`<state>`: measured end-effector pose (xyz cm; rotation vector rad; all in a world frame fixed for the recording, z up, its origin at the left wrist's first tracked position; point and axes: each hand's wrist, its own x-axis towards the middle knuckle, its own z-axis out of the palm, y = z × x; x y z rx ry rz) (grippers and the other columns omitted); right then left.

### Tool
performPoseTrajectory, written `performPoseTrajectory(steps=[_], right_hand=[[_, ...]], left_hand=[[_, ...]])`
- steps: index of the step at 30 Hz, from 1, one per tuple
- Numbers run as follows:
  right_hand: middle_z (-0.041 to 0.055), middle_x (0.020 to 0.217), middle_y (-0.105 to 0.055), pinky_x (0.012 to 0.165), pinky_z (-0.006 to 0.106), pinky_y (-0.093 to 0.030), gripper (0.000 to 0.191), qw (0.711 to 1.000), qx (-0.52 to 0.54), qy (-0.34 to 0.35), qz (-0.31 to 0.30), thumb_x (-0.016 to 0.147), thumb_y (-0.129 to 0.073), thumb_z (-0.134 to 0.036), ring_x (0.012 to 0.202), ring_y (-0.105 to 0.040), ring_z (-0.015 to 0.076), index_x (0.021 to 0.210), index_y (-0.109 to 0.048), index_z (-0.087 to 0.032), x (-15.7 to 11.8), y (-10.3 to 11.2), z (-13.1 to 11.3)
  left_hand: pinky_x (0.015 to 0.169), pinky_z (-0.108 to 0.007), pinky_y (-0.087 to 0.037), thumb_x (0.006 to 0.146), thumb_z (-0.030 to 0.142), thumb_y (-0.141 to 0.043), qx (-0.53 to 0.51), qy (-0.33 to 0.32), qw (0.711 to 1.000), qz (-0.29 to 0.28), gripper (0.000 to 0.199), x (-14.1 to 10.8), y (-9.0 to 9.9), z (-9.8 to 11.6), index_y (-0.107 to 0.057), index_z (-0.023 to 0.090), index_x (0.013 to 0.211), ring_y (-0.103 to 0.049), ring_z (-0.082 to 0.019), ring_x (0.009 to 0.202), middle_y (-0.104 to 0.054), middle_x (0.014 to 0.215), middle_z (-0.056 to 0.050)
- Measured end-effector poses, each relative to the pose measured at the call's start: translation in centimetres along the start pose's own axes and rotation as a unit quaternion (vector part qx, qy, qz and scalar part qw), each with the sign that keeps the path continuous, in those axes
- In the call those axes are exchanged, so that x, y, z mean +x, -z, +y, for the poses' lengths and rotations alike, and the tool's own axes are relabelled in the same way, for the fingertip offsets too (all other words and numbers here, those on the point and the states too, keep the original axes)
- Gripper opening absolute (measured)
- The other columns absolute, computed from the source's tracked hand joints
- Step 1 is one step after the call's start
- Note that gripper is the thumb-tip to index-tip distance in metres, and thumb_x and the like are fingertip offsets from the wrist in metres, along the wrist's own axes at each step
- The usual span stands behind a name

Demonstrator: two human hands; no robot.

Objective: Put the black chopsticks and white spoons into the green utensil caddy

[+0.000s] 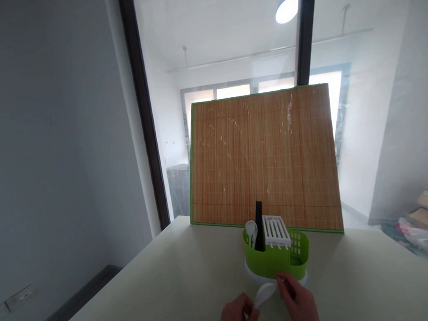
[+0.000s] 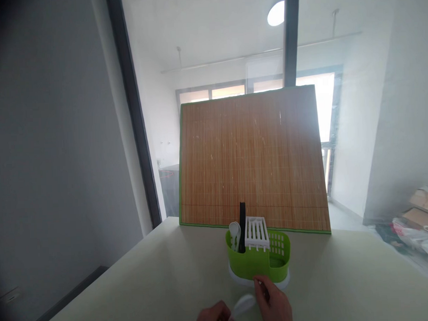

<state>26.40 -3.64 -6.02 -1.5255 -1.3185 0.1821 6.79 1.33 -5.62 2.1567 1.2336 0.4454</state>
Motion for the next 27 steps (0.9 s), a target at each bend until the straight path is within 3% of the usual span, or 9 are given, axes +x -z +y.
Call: performPoseTrajectory(steps=[2,4,7,10,13,21,24,27], right_hand=[[0.0007,0.061,-0.060,0.051,0.024,-0.044,0.041,1.000,0.021,0.009,0.005,0.087,-0.045,-0.053,0.052,-0.056,0.0177,0.098,-0.063,-0.018,0.0,-0.3,-0.5],[-0.0008,0.059,-0.056,0.049,0.024,-0.043,0.044,0.999,0.046,0.027,-0.009,0.088,-0.045,-0.053,0.050,-0.053,0.0169,0.104,-0.062,-0.015,-0.1,-0.7,-1.0],[-0.0016,0.058,-0.055,0.046,0.023,-0.041,0.047,0.995,0.058,0.054,-0.053,0.088,-0.046,-0.053,0.049,-0.051,0.0157,0.107,-0.060,-0.014,-0.4,-1.7,-1.5],[-0.0014,0.055,-0.055,0.044,0.022,-0.038,0.042,0.992,0.021,0.089,-0.081,0.088,-0.047,-0.054,0.046,-0.049,0.0143,0.085,-0.065,-0.016,-0.7,-2.7,-1.4],[-0.0009,0.055,-0.055,0.046,0.021,-0.038,0.043,0.989,0.002,0.123,-0.083,0.090,-0.044,-0.053,0.048,-0.051,0.0138,0.073,-0.063,-0.018,-0.9,-3.3,-0.9],[0.0002,0.059,-0.060,0.048,0.019,-0.041,0.046,0.985,-0.001,0.153,-0.079,0.092,-0.041,-0.054,0.050,-0.054,0.0135,0.074,-0.066,-0.020,-1.2,-3.6,-1.7],[0.0003,0.061,-0.062,0.049,0.018,-0.043,0.045,0.982,-0.003,0.168,-0.081,0.092,-0.040,-0.054,0.051,-0.056,0.0134,0.079,-0.068,-0.021,-1.4,-4.0,-2.2],[0.0004,0.061,-0.063,0.049,0.018,-0.043,0.043,0.983,0.004,0.164,-0.087,0.092,-0.040,-0.053,0.051,-0.057,0.0138,0.083,-0.069,-0.022,-1.6,-4.3,-2.2]], left_hand=[[0.053,-0.021,-0.039,0.076,0.029,-0.054,-0.110,-0.033,0.991,0.069,0.012,0.1,0.6,0.6,-0.056,0.018,0.072,-0.056,-0.011,0.055,-0.065,0.067,0.000],[0.047,-0.020,-0.037,0.077,0.038,-0.053,-0.205,-0.035,0.973,0.104,0.021,0.3,0.7,1.2,-0.053,0.018,0.070,-0.051,-0.009,0.046,-0.059,0.058,0.002],[0.040,-0.019,-0.034,0.074,0.051,-0.055,-0.301,-0.030,0.949,0.091,0.033,0.8,0.1,1.9,-0.050,0.019,0.068,-0.046,-0.009,0.037,-0.047,0.046,0.006],[0.041,-0.019,-0.035,0.070,0.055,-0.059,-0.333,-0.036,0.940,0.072,0.038,1.3,-0.7,2.2,-0.052,0.018,0.066,-0.049,-0.009,0.039,-0.050,0.046,0.005],[0.042,-0.019,-0.037,0.069,0.053,-0.061,-0.339,-0.034,0.938,0.067,0.037,1.5,-1.1,2.2,-0.055,0.017,0.066,-0.052,-0.010,0.041,-0.053,0.047,0.004],[0.047,-0.018,-0.045,0.076,0.034,-0.058,-0.270,-0.065,0.959,0.050,0.023,0.5,0.1,1.3,-0.068,0.013,0.076,-0.059,-0.011,0.048,-0.063,0.054,-0.001],[0.048,-0.015,-0.048,0.074,0.027,-0.060,-0.180,-0.116,0.973,0.090,0.014,-0.5,1.3,0.7,-0.070,0.018,0.078,-0.062,-0.011,0.055,-0.068,0.068,-0.002],[0.050,-0.013,-0.050,0.075,0.023,-0.060,-0.118,-0.208,0.957,0.164,0.021,-1.6,2.9,0.4,-0.067,0.024,0.094,-0.062,-0.008,0.060,-0.068,0.085,-0.002]])
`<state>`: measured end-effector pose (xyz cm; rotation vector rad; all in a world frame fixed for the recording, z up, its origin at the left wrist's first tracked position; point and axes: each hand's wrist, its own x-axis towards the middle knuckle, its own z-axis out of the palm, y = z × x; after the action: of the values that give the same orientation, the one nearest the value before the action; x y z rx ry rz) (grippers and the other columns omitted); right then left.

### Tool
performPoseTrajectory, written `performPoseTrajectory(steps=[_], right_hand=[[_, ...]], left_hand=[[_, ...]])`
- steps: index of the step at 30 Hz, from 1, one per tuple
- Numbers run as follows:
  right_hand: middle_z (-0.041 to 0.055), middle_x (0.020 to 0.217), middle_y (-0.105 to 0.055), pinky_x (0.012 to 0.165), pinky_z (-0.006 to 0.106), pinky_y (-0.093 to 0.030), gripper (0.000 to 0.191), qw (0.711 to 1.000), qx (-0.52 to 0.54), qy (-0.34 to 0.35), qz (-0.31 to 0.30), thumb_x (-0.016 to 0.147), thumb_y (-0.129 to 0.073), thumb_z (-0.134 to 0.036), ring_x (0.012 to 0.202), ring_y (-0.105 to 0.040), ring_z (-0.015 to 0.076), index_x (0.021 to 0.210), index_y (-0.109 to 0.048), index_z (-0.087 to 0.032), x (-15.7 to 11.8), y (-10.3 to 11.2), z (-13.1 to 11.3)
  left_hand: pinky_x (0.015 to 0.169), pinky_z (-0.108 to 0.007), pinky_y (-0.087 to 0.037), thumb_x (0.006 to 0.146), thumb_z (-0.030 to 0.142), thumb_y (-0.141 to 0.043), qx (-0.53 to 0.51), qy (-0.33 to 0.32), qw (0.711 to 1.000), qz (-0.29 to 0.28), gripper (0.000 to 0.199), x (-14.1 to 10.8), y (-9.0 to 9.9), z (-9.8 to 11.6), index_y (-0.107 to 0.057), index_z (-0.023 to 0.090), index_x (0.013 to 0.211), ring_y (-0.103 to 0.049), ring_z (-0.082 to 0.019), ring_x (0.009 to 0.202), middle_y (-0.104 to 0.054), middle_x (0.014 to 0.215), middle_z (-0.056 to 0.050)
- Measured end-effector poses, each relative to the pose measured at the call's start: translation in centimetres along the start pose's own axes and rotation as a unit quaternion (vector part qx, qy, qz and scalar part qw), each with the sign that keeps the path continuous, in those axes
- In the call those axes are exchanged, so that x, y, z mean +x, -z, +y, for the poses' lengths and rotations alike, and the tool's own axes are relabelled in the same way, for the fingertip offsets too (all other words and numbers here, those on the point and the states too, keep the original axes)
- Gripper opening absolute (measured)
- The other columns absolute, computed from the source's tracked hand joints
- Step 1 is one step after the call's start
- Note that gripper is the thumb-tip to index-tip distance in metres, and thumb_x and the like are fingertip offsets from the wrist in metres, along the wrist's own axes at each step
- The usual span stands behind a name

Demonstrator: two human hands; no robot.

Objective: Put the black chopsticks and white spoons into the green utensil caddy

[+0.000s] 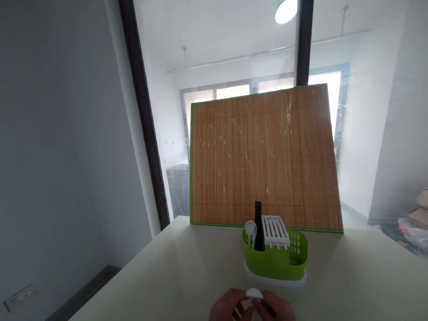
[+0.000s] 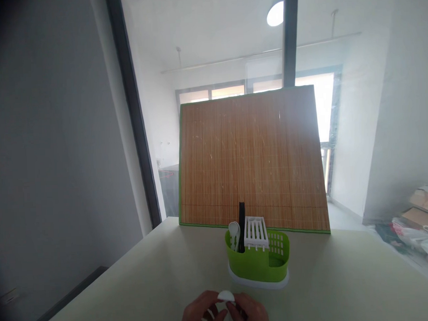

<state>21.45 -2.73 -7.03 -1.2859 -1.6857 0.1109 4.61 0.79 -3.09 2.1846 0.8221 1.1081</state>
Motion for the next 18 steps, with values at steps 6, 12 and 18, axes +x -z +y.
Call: performPoseTrajectory(steps=[6,12,18], right_hand=[[0.0013,0.070,-0.067,0.055,0.020,-0.046,0.040,0.998,0.031,-0.028,-0.037,0.092,-0.042,-0.051,0.057,-0.059,0.0155,0.090,-0.069,-0.022,-0.4,0.0,0.0],[0.0007,0.060,-0.064,0.049,0.020,-0.044,0.043,0.999,0.014,-0.027,-0.027,0.092,-0.041,-0.053,0.050,-0.056,0.0150,0.083,-0.069,-0.021,-0.5,-0.1,0.4],[-0.0007,0.060,-0.061,0.045,0.021,-0.042,0.044,0.998,0.008,-0.065,0.011,0.090,-0.040,-0.057,0.045,-0.053,0.0137,0.093,-0.066,-0.021,-0.7,-0.8,0.7]], left_hand=[[0.058,-0.019,-0.054,0.083,0.022,-0.056,0.152,-0.223,0.954,0.130,0.024,0.9,2.6,3.0,-0.059,0.022,0.107,-0.063,-0.011,0.064,-0.068,0.086,-0.005],[0.058,-0.023,-0.050,0.082,0.015,-0.054,0.290,-0.329,0.886,0.150,0.014,2.0,2.7,4.8,-0.064,0.022,0.090,-0.062,-0.013,0.061,-0.069,0.074,-0.001],[0.063,-0.022,-0.048,0.086,0.021,-0.054,0.268,-0.296,0.902,0.165,0.012,4.2,5.0,6.0,-0.065,0.023,0.089,-0.061,-0.012,0.067,-0.067,0.079,-0.001]])
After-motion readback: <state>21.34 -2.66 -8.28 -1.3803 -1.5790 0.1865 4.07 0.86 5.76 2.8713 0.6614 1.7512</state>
